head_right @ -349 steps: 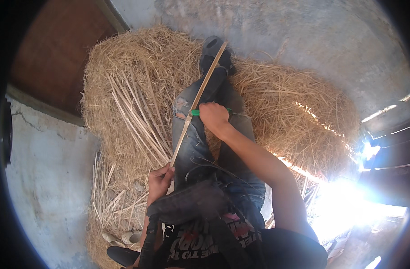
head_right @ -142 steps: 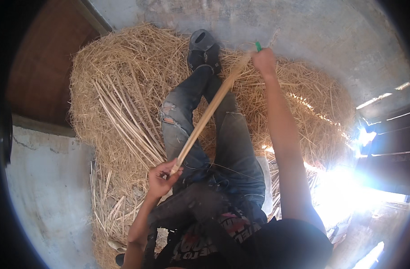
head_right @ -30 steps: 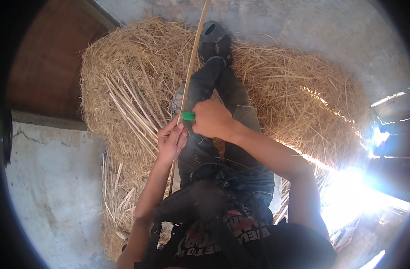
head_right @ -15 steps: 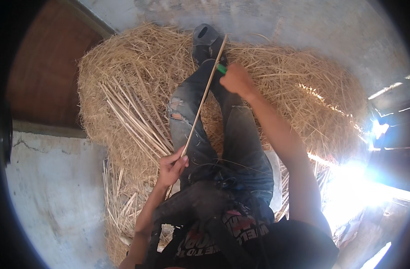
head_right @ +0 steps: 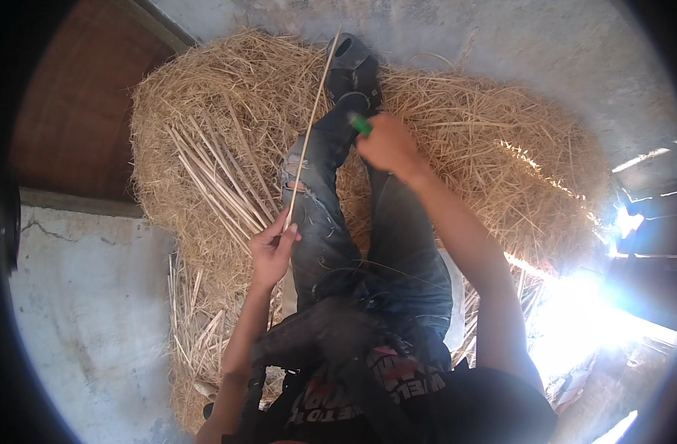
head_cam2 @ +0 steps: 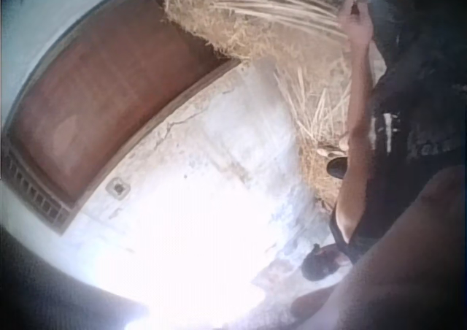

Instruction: The person uses a utility knife to shave thin layers off a bamboo strip while sitting above a pile of straw.

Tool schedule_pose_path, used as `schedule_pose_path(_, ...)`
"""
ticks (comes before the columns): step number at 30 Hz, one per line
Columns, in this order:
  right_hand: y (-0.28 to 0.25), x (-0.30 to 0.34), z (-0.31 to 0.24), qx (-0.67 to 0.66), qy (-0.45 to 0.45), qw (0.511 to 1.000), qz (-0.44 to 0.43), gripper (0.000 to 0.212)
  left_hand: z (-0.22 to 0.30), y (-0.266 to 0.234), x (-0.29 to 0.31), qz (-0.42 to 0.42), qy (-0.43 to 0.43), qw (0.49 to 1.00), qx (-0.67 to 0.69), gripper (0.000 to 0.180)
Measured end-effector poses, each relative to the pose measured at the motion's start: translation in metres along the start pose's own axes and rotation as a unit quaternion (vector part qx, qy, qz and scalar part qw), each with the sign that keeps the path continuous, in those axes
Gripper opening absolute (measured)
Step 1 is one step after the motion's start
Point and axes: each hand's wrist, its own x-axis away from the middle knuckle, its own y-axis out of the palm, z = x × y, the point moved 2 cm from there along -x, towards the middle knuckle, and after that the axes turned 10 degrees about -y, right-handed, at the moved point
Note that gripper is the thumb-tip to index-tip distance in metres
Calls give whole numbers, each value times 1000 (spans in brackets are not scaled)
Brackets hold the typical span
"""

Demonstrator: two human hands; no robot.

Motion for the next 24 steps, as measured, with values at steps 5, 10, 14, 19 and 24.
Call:
schedule_pose_path(5,52,47,-40,38,-101,986,-127,22,18,28,-20,-11,12,1000,16,44)
schedule_pose_path(10,60,57,-43,56,-96,982,-154,23,16,27,-15,-26,19,999,-16,43)
schedule_pose_path(14,48,39,-24,69,-71,993,-70,23,3,17,0,-43,18,999,-24,42)
schedule_pose_path(19,12,-5,16,45,4,999,-14,24,-12,0,26,-95,32,993,-56,43)
schedule_pose_path(24,-40,-51,91,92,39,990,104,27,-24,-16,52,-133,28,987,-80,44)
